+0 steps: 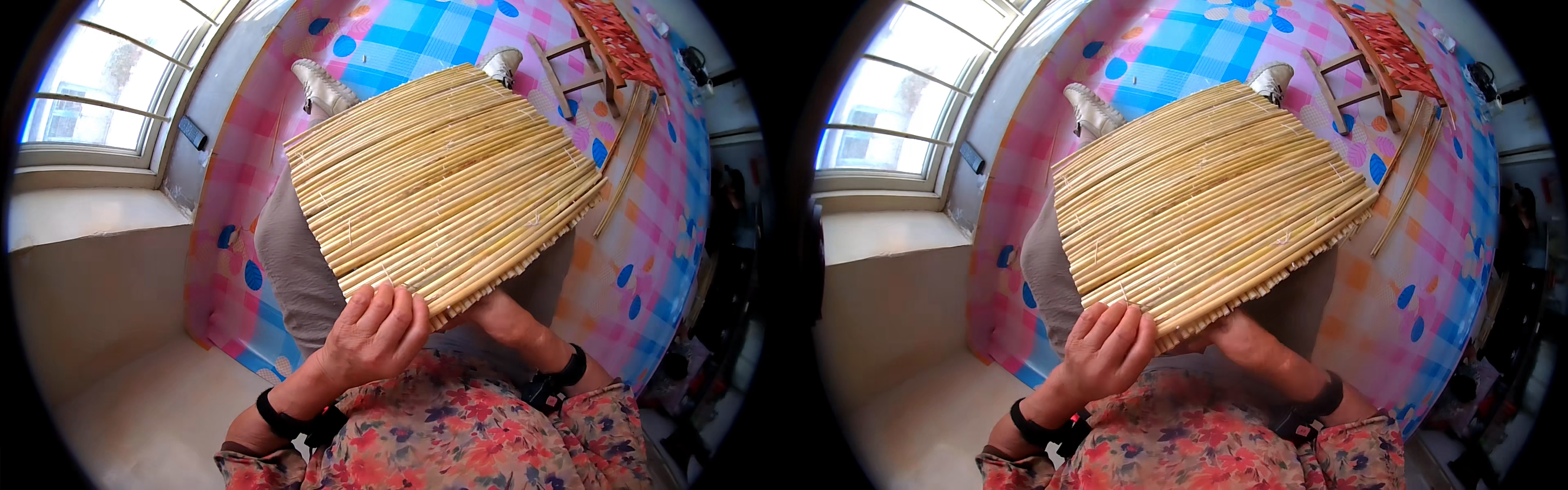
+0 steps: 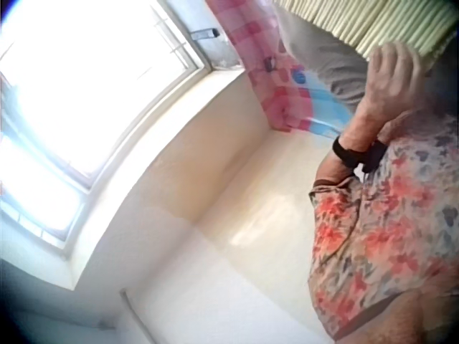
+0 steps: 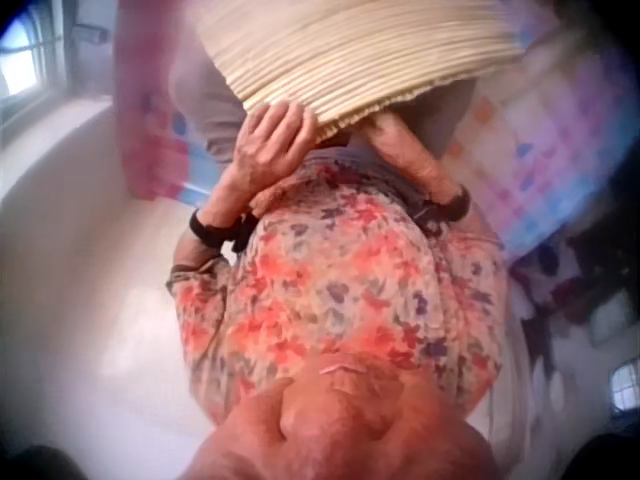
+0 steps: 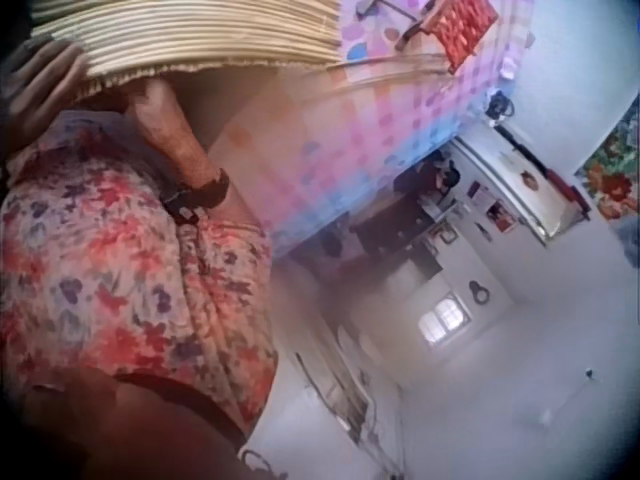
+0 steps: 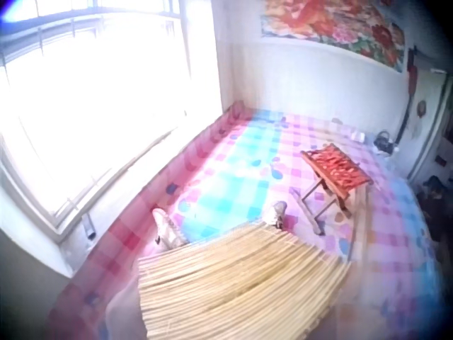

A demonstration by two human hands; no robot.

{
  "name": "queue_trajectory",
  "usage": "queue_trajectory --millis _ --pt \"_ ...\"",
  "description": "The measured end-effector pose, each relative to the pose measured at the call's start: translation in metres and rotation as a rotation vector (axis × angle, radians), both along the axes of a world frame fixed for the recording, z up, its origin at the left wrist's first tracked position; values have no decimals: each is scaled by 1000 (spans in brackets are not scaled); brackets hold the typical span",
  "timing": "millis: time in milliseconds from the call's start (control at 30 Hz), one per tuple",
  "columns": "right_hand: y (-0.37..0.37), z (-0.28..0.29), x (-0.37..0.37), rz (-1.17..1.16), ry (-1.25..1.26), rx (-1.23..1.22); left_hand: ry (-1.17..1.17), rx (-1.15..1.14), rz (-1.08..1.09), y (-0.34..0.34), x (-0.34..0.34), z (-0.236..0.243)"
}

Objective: The person weaves a straw mat by hand, passing a thread through individual straw stalks and pulling it tight.

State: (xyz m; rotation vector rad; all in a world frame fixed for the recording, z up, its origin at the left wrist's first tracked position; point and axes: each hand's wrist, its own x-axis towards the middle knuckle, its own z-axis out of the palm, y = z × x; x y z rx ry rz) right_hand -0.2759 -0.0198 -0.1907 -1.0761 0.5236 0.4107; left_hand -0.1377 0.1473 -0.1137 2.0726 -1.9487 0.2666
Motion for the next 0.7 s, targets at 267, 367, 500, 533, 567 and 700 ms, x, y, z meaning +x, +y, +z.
queue_trajectory --millis 267,367,500,533,567,700 --pt "-30 95 -3 378 -382 -974 256 -8 52 32 2 -10" --pt "-37 101 25 289 -479 -1092 310 14 53 36 2 -7" --pt "-35 84 50 232 -571 -1091 445 -36 43 40 3 -7" --pt "-33 80 54 270 -631 -1108 530 -79 82 43 1 -7" --pt "-31 77 56 308 -691 -1124 535 -82 88 48 -1 -6" --pt "-23 71 62 338 -730 -1149 777 -118 213 61 1 2"
